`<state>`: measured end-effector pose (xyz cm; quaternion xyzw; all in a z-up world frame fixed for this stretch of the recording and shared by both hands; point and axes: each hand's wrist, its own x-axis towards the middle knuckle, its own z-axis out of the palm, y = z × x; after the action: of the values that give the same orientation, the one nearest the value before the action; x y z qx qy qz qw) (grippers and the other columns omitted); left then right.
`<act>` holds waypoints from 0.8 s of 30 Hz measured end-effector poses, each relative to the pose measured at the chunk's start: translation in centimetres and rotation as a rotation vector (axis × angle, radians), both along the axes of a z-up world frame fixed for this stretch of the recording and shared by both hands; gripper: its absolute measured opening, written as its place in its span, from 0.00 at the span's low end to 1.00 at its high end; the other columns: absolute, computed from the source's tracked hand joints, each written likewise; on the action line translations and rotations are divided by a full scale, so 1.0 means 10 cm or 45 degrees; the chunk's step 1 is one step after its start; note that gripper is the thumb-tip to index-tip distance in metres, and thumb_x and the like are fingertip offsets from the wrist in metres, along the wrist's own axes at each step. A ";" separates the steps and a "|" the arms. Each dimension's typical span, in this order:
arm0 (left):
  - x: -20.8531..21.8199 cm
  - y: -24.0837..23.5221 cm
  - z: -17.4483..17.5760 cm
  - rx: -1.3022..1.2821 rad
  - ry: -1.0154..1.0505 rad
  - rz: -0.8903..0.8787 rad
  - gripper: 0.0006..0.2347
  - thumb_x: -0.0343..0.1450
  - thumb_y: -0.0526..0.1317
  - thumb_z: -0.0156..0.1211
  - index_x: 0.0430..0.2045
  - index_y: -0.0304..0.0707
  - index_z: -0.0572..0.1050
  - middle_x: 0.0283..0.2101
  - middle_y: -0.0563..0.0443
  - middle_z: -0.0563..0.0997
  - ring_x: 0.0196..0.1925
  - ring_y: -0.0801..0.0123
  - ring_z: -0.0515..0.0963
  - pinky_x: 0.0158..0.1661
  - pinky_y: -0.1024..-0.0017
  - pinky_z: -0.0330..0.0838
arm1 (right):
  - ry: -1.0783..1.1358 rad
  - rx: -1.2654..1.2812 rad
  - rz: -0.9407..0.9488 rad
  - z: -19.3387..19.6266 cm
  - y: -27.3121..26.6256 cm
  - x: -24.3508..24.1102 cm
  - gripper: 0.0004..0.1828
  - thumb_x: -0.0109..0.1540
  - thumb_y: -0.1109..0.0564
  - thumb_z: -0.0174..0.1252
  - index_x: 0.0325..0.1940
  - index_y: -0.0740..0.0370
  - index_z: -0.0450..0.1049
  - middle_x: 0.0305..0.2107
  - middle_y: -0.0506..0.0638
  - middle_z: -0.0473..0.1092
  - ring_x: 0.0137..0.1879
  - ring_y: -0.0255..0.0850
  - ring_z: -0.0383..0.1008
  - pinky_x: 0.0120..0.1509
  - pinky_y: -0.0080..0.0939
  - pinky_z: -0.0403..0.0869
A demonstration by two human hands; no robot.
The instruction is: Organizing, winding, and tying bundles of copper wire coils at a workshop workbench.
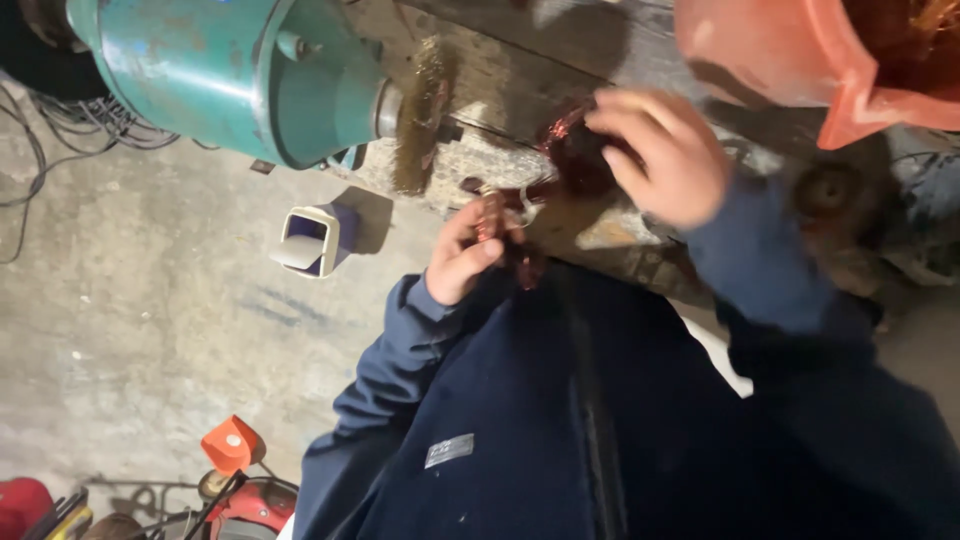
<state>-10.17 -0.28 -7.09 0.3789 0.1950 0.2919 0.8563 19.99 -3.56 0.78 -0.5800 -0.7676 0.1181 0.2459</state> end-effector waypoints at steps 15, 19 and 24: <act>0.28 0.06 0.17 0.032 -0.015 -0.492 0.24 0.82 0.49 0.49 0.66 0.24 0.65 0.47 0.52 0.76 0.48 0.73 0.72 0.51 0.74 0.67 | -0.366 0.729 0.543 0.48 -0.34 -0.27 0.15 0.62 0.59 0.61 0.53 0.60 0.80 0.49 0.51 0.76 0.50 0.44 0.77 0.54 0.42 0.78; 0.31 0.11 0.37 0.168 0.021 -0.543 0.17 0.82 0.42 0.50 0.60 0.25 0.69 0.46 0.54 0.77 0.48 0.75 0.73 0.52 0.74 0.69 | -0.449 0.879 0.665 0.43 -0.33 -0.19 0.13 0.62 0.59 0.61 0.51 0.61 0.79 0.45 0.51 0.76 0.43 0.41 0.75 0.50 0.39 0.76; 0.30 0.08 0.30 0.158 -0.017 -0.607 0.10 0.83 0.34 0.51 0.54 0.24 0.74 0.41 0.54 0.79 0.44 0.77 0.75 0.49 0.75 0.72 | -0.432 0.929 0.815 0.37 -0.27 -0.20 0.11 0.58 0.58 0.60 0.45 0.62 0.78 0.40 0.51 0.75 0.35 0.39 0.74 0.45 0.37 0.75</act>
<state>-7.16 0.51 -4.08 0.4641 0.0760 0.0953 0.8773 18.02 -6.25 4.51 -0.2035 -0.9270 -0.1839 0.2557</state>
